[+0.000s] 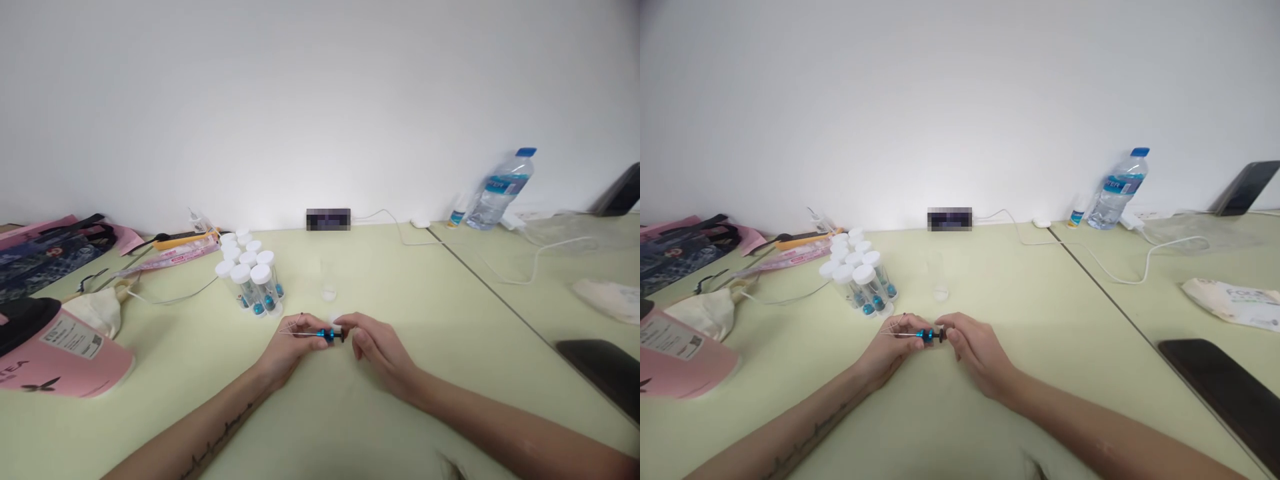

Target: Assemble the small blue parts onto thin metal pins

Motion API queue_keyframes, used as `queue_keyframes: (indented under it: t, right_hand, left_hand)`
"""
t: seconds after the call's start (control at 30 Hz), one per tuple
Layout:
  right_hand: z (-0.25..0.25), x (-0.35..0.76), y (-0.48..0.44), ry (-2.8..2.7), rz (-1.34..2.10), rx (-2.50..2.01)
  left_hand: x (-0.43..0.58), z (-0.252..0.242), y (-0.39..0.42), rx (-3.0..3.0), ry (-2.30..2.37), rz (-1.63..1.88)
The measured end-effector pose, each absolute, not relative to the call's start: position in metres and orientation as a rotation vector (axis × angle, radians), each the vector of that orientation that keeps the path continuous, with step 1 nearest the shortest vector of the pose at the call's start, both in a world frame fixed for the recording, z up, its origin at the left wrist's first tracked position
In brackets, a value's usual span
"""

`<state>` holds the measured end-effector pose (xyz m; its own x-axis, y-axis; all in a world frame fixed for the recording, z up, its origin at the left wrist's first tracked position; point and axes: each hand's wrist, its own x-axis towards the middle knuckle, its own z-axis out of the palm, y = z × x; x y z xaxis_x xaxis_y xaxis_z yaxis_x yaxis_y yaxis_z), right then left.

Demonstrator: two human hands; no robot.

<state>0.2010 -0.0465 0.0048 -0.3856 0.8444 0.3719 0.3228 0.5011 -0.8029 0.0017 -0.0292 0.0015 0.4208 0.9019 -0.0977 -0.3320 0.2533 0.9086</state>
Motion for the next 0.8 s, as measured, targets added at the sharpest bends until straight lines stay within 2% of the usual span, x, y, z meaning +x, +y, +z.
queue_keyframes:
  t: [0.43,0.8]
  right_hand:
    - [0.0044,0.2003,-0.0463,-1.723,1.057,-0.949]
    - [0.0037,0.2028,-0.0451,-1.797,1.06,-1.023]
  left_hand:
    - [-0.0022,0.0034,-0.0295,0.892,0.779,0.992]
    - [0.0004,-0.0007,-0.0293,0.891,0.741,0.951]
